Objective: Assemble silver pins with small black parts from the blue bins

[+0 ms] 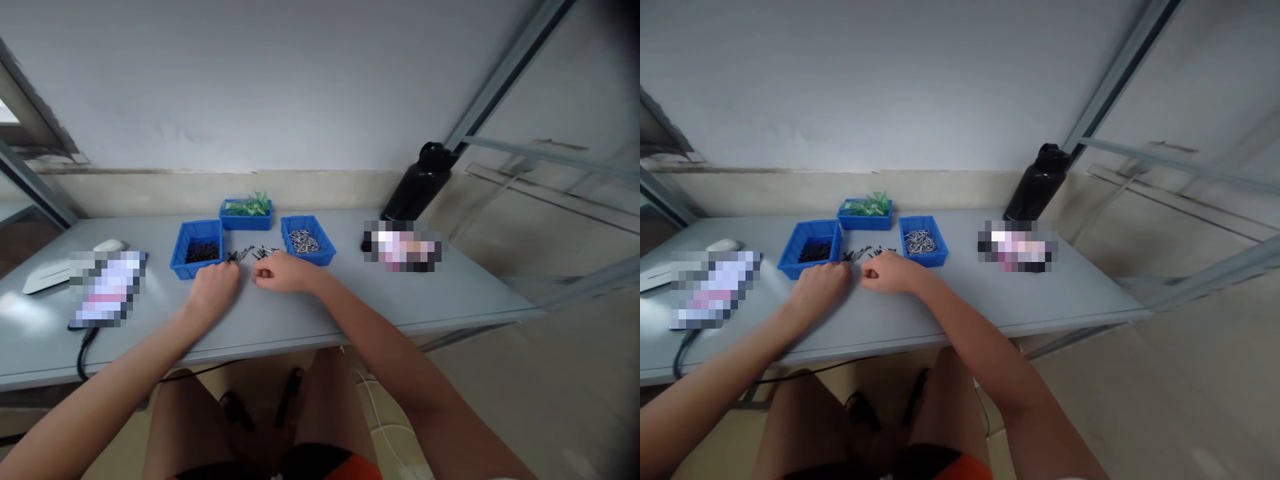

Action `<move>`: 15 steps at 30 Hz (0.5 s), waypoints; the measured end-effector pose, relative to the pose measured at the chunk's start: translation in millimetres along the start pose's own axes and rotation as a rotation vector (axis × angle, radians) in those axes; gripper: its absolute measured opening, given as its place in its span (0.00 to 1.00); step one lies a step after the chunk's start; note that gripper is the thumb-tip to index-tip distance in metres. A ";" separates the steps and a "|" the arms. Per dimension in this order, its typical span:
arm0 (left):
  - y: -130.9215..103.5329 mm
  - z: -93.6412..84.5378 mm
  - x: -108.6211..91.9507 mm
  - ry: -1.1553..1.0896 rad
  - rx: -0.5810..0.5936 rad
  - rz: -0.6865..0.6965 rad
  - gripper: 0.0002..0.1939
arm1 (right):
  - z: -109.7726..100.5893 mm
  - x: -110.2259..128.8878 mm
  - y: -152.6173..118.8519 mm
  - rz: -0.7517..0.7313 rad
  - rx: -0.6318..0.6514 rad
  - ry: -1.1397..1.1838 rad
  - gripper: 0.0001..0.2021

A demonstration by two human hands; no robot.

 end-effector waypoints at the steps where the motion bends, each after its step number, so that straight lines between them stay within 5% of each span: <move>1: -0.1 -0.5 -0.1 -0.004 0.003 -0.005 0.17 | 2.1 -0.2 0.5 0.003 0.015 -0.001 0.08; 15: 2.7 0.1 -4.5 -0.015 -0.002 -0.034 0.18 | 10.2 -4.0 2.8 0.033 0.070 0.023 0.06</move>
Point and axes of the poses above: each hand's wrist, its own y-axis towards the middle knuckle, its own z-axis out of the palm, x = y × z, the point moved 8 cm from there along y, towards the middle knuckle, and after that the axes turned 9 degrees about -y, right-handed, at the moved point
